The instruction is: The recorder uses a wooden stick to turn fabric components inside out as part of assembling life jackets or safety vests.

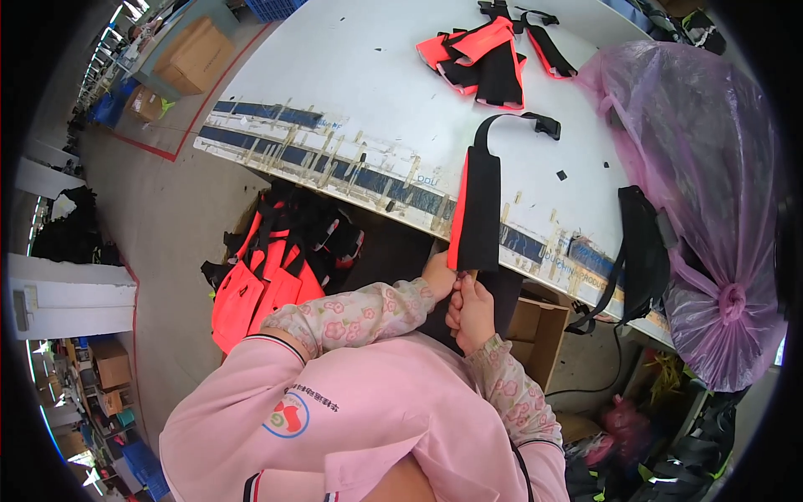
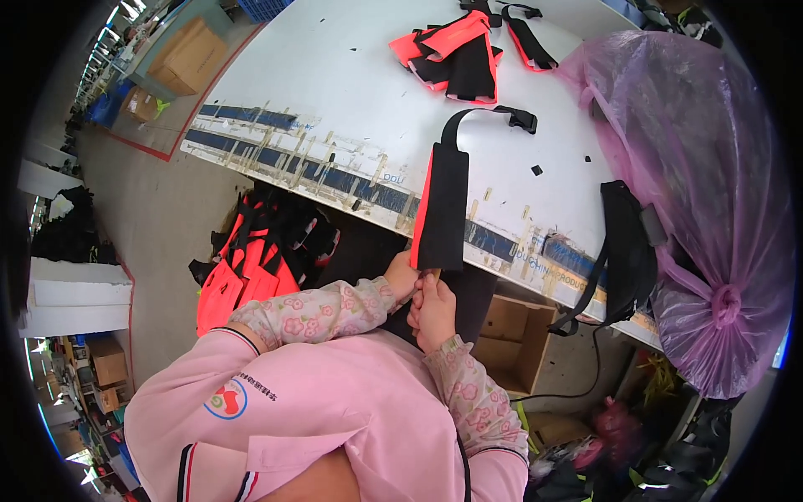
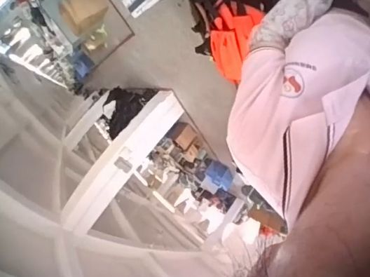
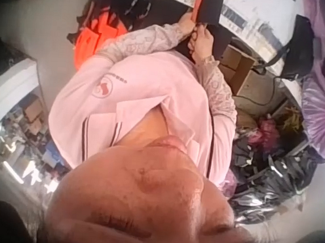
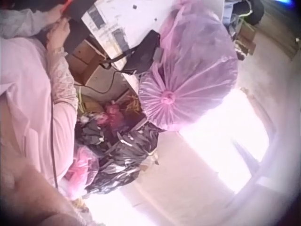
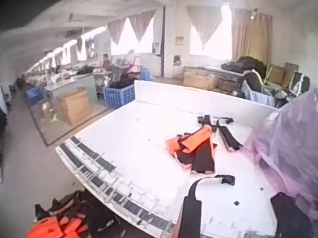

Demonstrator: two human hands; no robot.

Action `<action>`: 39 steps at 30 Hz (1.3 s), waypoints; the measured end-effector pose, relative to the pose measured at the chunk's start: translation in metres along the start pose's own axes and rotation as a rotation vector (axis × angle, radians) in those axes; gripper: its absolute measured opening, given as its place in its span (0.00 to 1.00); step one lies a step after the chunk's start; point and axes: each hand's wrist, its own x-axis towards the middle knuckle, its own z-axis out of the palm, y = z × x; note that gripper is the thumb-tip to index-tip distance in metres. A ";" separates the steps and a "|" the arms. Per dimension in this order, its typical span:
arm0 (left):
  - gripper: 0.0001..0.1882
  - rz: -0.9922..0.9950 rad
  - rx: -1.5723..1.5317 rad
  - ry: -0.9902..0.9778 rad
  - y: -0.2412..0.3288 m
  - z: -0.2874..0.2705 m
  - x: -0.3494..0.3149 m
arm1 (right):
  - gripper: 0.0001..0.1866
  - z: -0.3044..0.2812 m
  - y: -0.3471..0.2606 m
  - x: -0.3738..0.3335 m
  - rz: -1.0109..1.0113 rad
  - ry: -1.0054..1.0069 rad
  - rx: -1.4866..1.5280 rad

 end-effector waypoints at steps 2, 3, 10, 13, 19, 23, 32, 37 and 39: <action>0.10 -0.018 0.027 -0.029 0.001 -0.004 0.001 | 0.13 0.001 -0.002 0.002 0.007 0.044 -0.031; 0.10 -0.036 0.022 -0.048 0.002 -0.005 0.002 | 0.13 0.001 -0.002 0.002 0.011 0.040 -0.057; 0.15 -0.054 -0.071 -0.052 0.010 -0.009 -0.006 | 0.13 -0.031 0.000 -0.027 0.000 -0.135 -0.218; 0.12 0.141 -0.218 0.014 0.045 -0.031 0.007 | 0.14 -0.068 -0.008 -0.049 -0.163 -0.060 -0.574; 0.16 0.273 -0.109 0.072 0.133 -0.072 0.033 | 0.12 -0.139 -0.076 -0.052 -0.794 0.376 -1.267; 0.15 0.170 -0.096 -0.119 0.115 -0.046 0.022 | 0.08 -0.158 -0.148 -0.022 -1.176 0.582 -1.537; 0.13 -0.207 -0.195 -0.196 0.045 -0.032 -0.002 | 0.21 -0.266 -0.321 0.008 -0.855 1.248 -1.911; 0.12 -0.205 -0.134 -0.210 0.045 -0.033 -0.003 | 0.13 -0.209 -0.330 0.012 -1.370 1.115 -1.947; 0.12 -0.190 -0.098 -0.196 0.047 -0.031 -0.004 | 0.11 -0.159 -0.307 0.006 -1.558 0.971 -2.022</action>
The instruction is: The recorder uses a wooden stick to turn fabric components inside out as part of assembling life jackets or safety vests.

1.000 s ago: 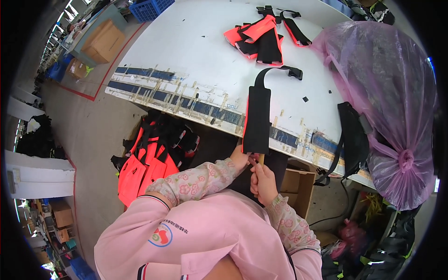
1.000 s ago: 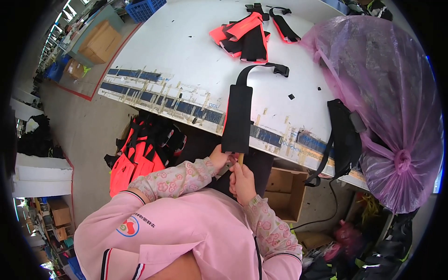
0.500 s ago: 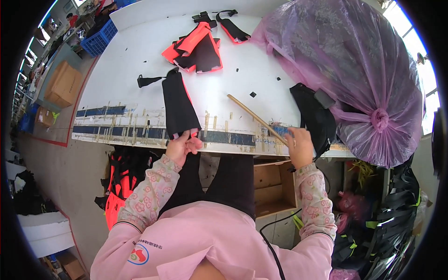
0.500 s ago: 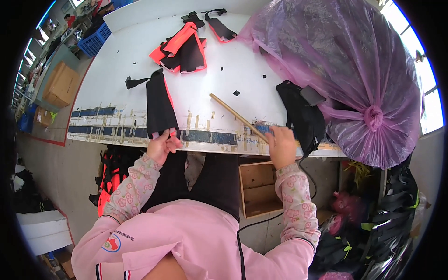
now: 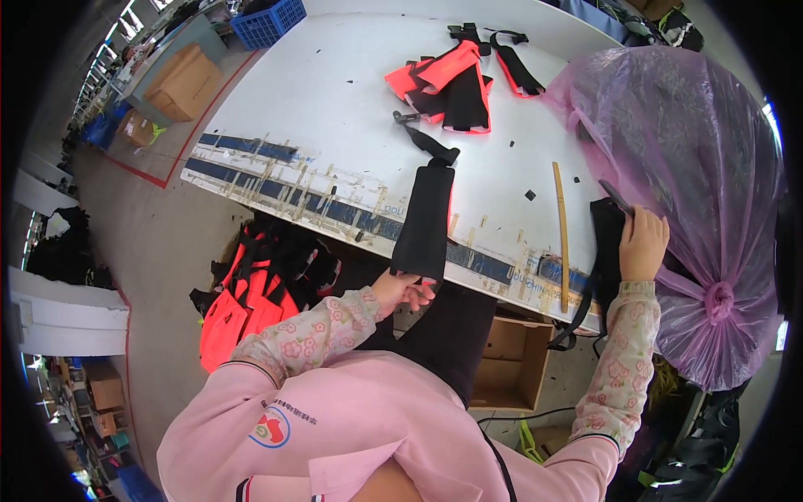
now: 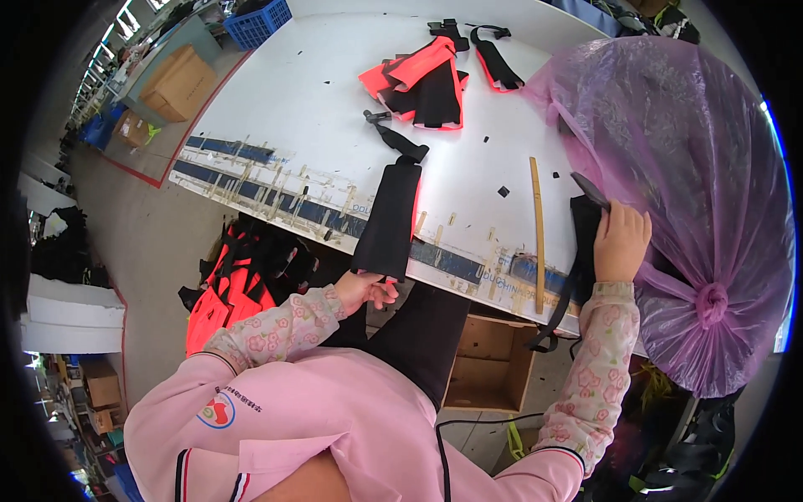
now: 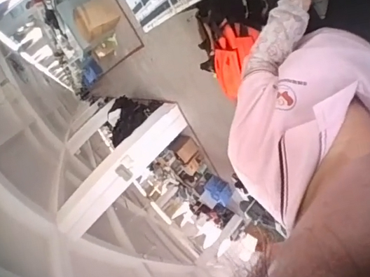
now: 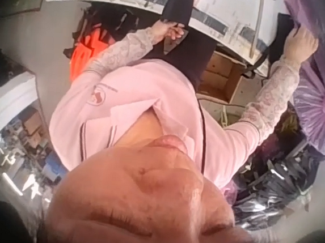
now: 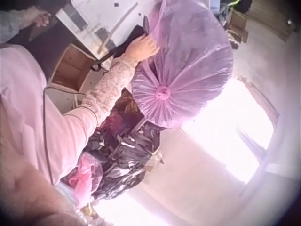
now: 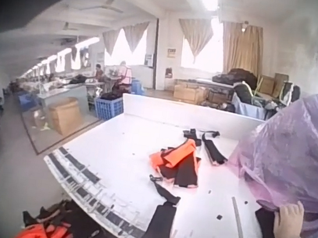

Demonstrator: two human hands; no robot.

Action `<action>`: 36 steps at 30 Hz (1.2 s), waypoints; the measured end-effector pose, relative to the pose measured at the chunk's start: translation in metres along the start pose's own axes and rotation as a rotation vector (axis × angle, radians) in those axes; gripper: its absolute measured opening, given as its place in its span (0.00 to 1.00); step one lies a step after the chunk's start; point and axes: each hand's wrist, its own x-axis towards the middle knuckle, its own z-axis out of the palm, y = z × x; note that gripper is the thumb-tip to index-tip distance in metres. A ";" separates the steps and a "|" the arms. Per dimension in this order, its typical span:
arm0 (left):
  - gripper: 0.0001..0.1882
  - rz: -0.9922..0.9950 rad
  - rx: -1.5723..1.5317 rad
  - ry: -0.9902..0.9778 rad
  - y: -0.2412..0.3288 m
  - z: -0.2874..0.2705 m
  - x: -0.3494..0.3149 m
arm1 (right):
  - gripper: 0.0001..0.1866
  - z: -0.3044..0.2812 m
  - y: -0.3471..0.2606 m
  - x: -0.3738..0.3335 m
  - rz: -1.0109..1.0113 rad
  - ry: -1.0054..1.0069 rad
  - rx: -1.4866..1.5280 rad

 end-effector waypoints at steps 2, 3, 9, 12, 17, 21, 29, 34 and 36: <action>0.12 0.006 -0.007 -0.028 0.000 0.002 0.000 | 0.10 -0.020 -0.063 -0.001 -0.127 -0.073 0.047; 0.12 0.048 0.013 -0.021 -0.001 0.003 0.000 | 0.09 -0.026 -0.094 -0.005 -0.209 -0.117 0.076; 0.15 0.050 -0.015 -0.074 -0.005 -0.002 0.004 | 0.16 -0.032 -0.205 -0.038 -0.216 -0.584 0.468; 0.15 0.049 -0.032 -0.039 -0.001 -0.007 0.003 | 0.30 -0.040 -0.179 -0.048 -0.204 -0.612 0.626; 0.15 0.025 -0.056 -0.041 0.009 -0.005 -0.002 | 0.51 -0.047 -0.128 -0.078 -0.223 -0.878 0.459; 0.15 0.030 -0.128 -0.090 0.018 0.000 -0.007 | 0.47 -0.044 -0.121 -0.102 -0.374 -0.801 0.401; 0.15 0.017 -0.139 -0.074 0.041 0.012 -0.004 | 0.17 -0.098 -0.139 -0.087 0.429 -0.127 1.092; 0.13 0.015 -0.066 0.027 0.045 0.026 0.003 | 0.12 -0.179 -0.147 -0.054 0.088 -0.076 1.092; 0.13 0.025 -0.089 -0.016 0.043 0.030 0.004 | 0.15 -0.192 -0.157 -0.043 -0.217 0.037 1.031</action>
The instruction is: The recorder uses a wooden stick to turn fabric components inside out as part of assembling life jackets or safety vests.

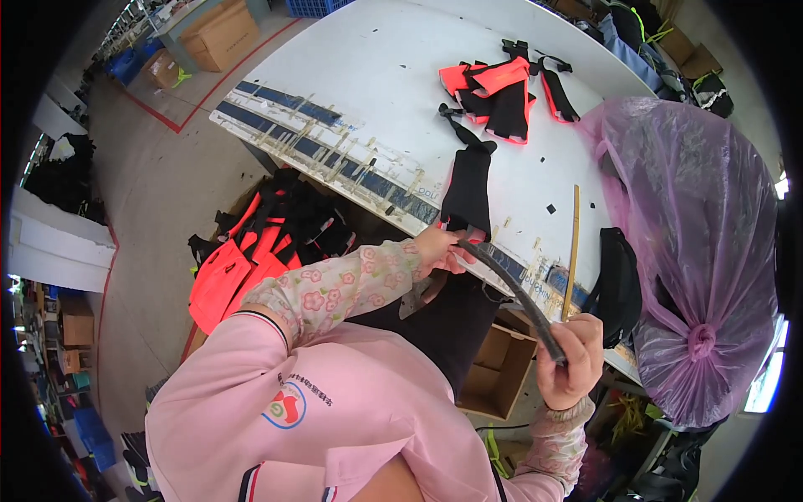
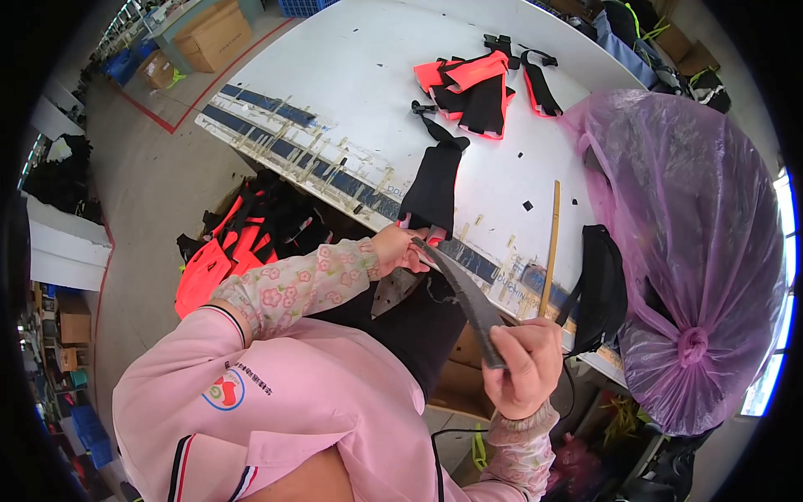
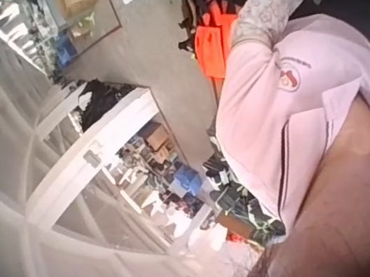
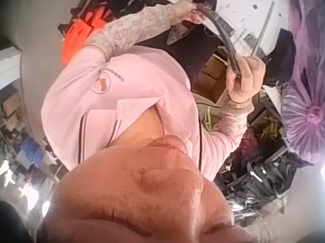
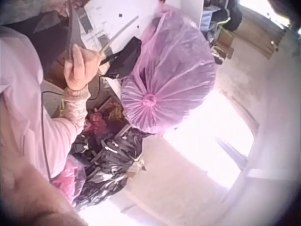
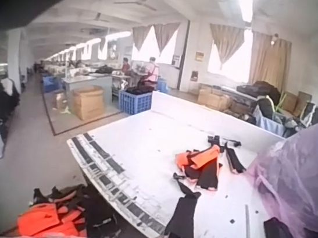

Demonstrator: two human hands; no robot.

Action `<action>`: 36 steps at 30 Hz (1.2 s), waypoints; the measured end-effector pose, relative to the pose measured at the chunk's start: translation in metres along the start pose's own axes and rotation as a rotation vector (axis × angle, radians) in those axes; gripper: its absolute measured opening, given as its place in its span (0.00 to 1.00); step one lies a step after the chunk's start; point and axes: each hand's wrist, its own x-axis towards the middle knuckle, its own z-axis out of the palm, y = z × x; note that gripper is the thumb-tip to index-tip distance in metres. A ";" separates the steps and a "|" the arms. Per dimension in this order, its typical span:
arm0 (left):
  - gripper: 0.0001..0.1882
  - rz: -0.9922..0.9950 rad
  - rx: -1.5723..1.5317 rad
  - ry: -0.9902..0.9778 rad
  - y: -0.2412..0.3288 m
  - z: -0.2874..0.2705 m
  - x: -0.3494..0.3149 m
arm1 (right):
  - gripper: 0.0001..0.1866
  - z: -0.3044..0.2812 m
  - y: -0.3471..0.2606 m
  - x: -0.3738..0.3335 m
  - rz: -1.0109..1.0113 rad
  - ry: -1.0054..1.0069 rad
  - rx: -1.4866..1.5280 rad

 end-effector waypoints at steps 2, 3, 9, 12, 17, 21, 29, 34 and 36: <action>0.13 0.012 -0.010 -0.015 -0.004 0.002 0.003 | 0.20 0.005 -0.010 0.006 -0.197 -0.098 -0.149; 0.13 0.016 0.025 0.009 -0.007 0.002 0.006 | 0.20 0.009 -0.013 0.008 -0.199 -0.093 -0.151; 0.13 0.047 -0.215 -0.234 -0.021 -0.016 0.022 | 0.22 0.032 -0.017 0.015 -0.375 -0.186 -0.198; 0.13 0.221 -0.321 -0.536 -0.025 -0.023 0.018 | 0.21 0.041 -0.019 0.015 -0.404 -0.179 -0.153; 0.13 0.429 0.121 -0.606 -0.013 -0.013 0.001 | 0.22 0.039 -0.015 0.011 -0.374 -0.225 -0.192; 0.12 0.066 -0.133 -0.204 -0.003 -0.004 -0.001 | 0.24 0.028 -0.008 0.010 -0.366 -0.286 -0.240; 0.12 0.160 -0.107 -0.322 -0.027 -0.014 0.019 | 0.17 0.040 -0.017 0.013 -0.487 -0.289 -0.216; 0.13 0.067 -0.203 -0.138 -0.019 -0.007 0.016 | 0.20 0.039 -0.012 0.015 -0.285 -0.331 -0.141; 0.11 0.077 -0.154 -0.056 -0.015 0.001 0.009 | 0.23 0.037 -0.012 0.015 -0.204 -0.310 -0.159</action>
